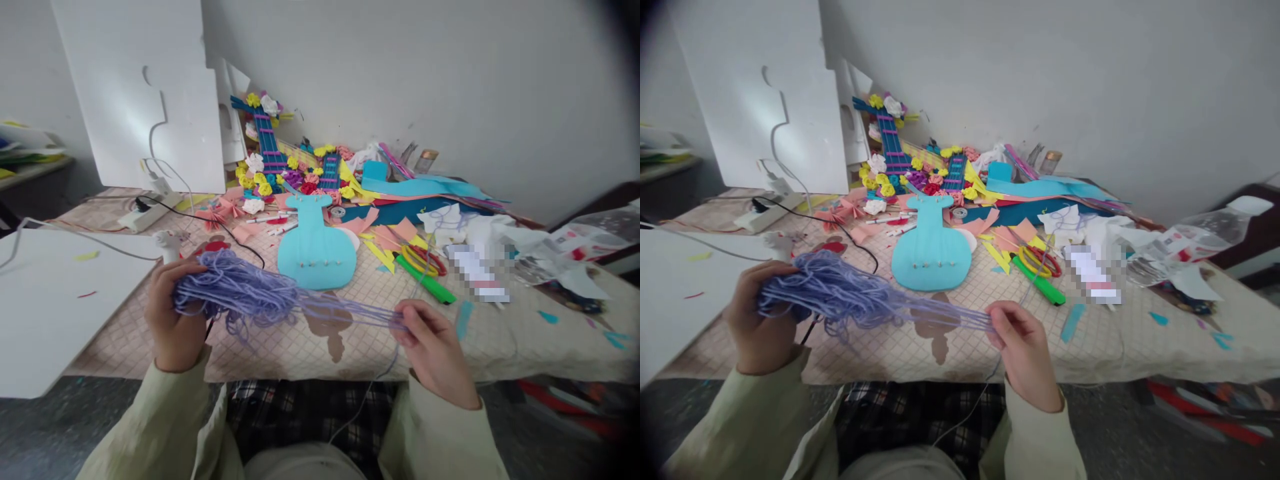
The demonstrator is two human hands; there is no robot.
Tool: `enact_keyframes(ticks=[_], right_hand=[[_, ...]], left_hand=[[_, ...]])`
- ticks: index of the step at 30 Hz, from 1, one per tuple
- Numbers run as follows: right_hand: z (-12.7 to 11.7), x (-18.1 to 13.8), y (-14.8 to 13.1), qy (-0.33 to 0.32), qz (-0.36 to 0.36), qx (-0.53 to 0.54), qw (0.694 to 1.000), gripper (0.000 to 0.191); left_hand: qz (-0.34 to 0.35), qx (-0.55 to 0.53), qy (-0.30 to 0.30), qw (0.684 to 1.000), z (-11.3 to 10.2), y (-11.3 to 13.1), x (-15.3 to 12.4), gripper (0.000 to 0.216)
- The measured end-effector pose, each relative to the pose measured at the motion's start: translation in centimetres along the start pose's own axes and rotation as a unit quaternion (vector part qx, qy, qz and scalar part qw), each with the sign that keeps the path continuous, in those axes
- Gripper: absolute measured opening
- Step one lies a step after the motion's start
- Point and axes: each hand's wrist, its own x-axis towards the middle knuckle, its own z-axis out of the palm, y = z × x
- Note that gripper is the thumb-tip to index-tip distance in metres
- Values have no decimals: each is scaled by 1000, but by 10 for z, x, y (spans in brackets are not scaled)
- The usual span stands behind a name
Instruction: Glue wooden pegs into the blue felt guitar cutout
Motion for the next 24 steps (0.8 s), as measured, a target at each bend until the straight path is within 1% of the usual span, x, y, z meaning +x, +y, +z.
enact_keyframes(ticks=[2,7,11,14,18,21,24], right_hand=[[-6,2,-4,12,11,38,999,16],[-20,3,-11,54,40,71,995,15],[-31,4,-13,113,46,120,985,17],[-40,6,-16,140,56,182,972,14],[-48,9,-21,175,55,232,955,13],[-48,12,-21,183,59,245,950,14],[-42,15,-20,166,52,216,961,14]], left_hand=[[-14,16,1,1000,-4,-3,1,32],[-76,32,-12,996,-11,-3,2,35],[-93,41,20,995,-15,-9,4,29],[-103,60,48,992,-20,-15,10,31],[-103,89,108,985,-32,-26,21,31],[-88,102,139,981,-39,-34,29,25],[-93,102,150,979,-39,-36,33,22]])
